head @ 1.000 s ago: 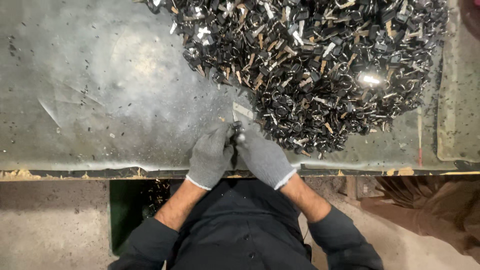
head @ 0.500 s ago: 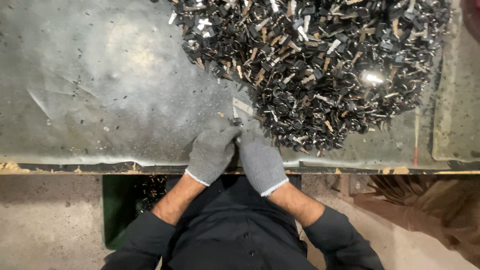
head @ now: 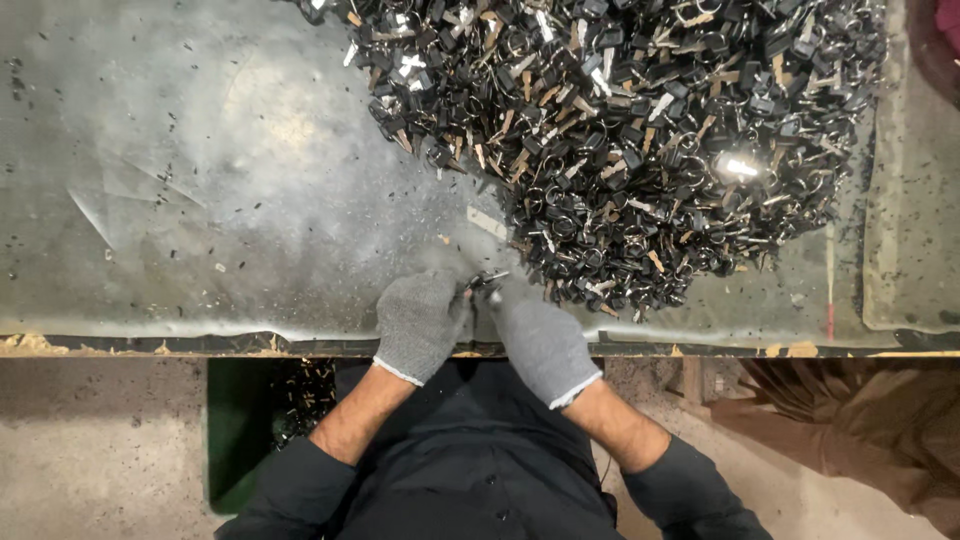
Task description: The person, wearing gloves, sits at a workbench and sorts small metal parts one at a time from a large pile on the table, examining each piece by hand and placing selected pieces into a green bin below the table edge. The person continues this pick-and-place cycle throughout the clip.
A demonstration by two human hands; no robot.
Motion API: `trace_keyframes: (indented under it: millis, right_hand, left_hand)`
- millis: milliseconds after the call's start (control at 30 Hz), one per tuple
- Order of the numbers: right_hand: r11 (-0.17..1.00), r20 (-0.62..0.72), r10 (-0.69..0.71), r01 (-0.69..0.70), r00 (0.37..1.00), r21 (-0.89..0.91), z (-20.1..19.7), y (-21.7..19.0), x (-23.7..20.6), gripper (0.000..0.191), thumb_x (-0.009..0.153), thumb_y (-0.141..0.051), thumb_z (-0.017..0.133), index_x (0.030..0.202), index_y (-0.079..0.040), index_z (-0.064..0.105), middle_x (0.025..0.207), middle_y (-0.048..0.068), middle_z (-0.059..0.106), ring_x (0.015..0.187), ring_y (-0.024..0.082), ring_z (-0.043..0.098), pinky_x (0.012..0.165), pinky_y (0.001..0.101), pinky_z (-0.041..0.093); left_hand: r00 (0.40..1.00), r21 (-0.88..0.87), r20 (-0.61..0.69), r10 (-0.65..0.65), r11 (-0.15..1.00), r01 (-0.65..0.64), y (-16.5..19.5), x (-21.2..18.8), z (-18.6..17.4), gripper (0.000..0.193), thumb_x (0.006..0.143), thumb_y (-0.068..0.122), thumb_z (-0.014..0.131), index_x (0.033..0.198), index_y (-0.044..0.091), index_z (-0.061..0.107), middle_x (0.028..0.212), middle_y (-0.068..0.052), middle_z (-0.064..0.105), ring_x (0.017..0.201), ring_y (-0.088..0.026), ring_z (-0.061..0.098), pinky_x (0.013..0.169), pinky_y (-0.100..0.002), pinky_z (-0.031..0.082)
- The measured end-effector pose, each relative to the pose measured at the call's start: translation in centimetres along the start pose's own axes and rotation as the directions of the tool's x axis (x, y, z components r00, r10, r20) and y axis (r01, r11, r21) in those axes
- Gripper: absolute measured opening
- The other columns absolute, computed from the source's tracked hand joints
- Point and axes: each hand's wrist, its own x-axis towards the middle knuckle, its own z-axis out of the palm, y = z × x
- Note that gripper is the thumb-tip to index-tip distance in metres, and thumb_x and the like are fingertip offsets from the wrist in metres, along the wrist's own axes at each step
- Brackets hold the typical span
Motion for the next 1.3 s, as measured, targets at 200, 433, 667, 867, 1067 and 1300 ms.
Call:
trace_keyframes:
  millis: [200, 433, 667, 867, 1067, 1300]
  right_hand:
    - [0.988, -0.357, -0.071, 0.115, 0.931, 0.103, -0.6, -0.2, 1.2, 0.023, 0.096, -0.017, 0.057, 0.109, 0.002, 0.056, 0.096, 0.022, 0.069, 0.075, 0.033, 0.073, 0.059, 0.0405, 0.061]
    - [0.965, -0.164, 0.015, 0.028, 0.986, 0.261, -1.2, 0.5, 1.2, 0.045, 0.1, -0.022, 0.056, 0.134, 0.007, 0.047, 0.084, 0.023, 0.071, 0.069, 0.036, 0.073, 0.055, 0.0444, 0.06]
    - [0.933, -0.034, 0.019, -0.005, 0.999, 0.36, 0.0, 1.9, -0.2, 0.034, 0.103, -0.032, 0.057, 0.118, -0.001, 0.055, 0.078, 0.018, 0.072, 0.071, 0.035, 0.074, 0.059, 0.0445, 0.059]
    - [0.98, -0.268, -0.057, 0.104, 0.962, 0.167, 1.8, 1.1, -0.9, 0.041, 0.092, -0.022, 0.063, 0.12, 0.006, 0.055, 0.087, 0.022, 0.071, 0.075, 0.033, 0.074, 0.06, 0.0412, 0.061]
    - [0.934, -0.189, 0.021, 0.048, 0.982, 0.354, 0.8, 1.8, -2.2, 0.041, 0.092, -0.025, 0.067, 0.116, 0.007, 0.056, 0.092, 0.024, 0.07, 0.082, 0.037, 0.073, 0.065, 0.0453, 0.059]
    - [0.926, -0.186, -0.132, 0.188, 0.974, 0.328, 0.1, 2.3, -2.2, 0.037, 0.078, -0.012, 0.067, 0.11, 0.006, 0.059, 0.09, 0.023, 0.07, 0.081, 0.039, 0.071, 0.07, 0.0478, 0.058]
  left_hand:
    - [0.993, 0.013, -0.011, 0.117, 0.993, -0.116, 0.0, -0.3, 0.2, 0.013, 0.078, 0.008, 0.074, 0.073, 0.01, 0.061, 0.069, -0.011, 0.062, 0.065, -0.033, 0.062, 0.061, -0.049, 0.048]
    - [0.993, -0.03, -0.056, 0.1, 0.994, -0.102, 1.3, 0.4, -0.8, 0.014, 0.081, 0.015, 0.076, 0.075, 0.011, 0.064, 0.069, -0.009, 0.062, 0.062, -0.033, 0.062, 0.058, -0.047, 0.048]
    - [0.813, 0.387, 0.516, -0.269, 0.92, 0.058, 2.0, 2.4, -10.9, 0.027, 0.089, 0.034, 0.06, 0.102, 0.018, 0.077, 0.075, -0.009, 0.07, 0.064, -0.027, 0.071, 0.057, -0.043, 0.054]
    - [0.949, -0.077, 0.284, 0.138, 0.99, -0.121, 4.5, 6.2, -6.8, 0.018, 0.085, 0.02, 0.073, 0.101, 0.013, 0.072, 0.089, -0.006, 0.072, 0.084, -0.027, 0.069, 0.069, -0.041, 0.055]
    - [0.979, -0.213, 0.193, 0.067, 0.977, -0.024, 3.1, 6.7, 2.6, 0.016, 0.095, 0.014, 0.069, 0.109, 0.01, 0.07, 0.092, -0.009, 0.072, 0.086, -0.025, 0.069, 0.074, -0.041, 0.056]
    - [0.989, -0.385, 0.138, 0.05, 0.923, 0.007, 3.6, 2.6, -0.5, 0.037, 0.092, 0.013, 0.067, 0.128, 0.009, 0.065, 0.107, -0.017, 0.07, 0.098, -0.036, 0.068, 0.086, -0.046, 0.053]
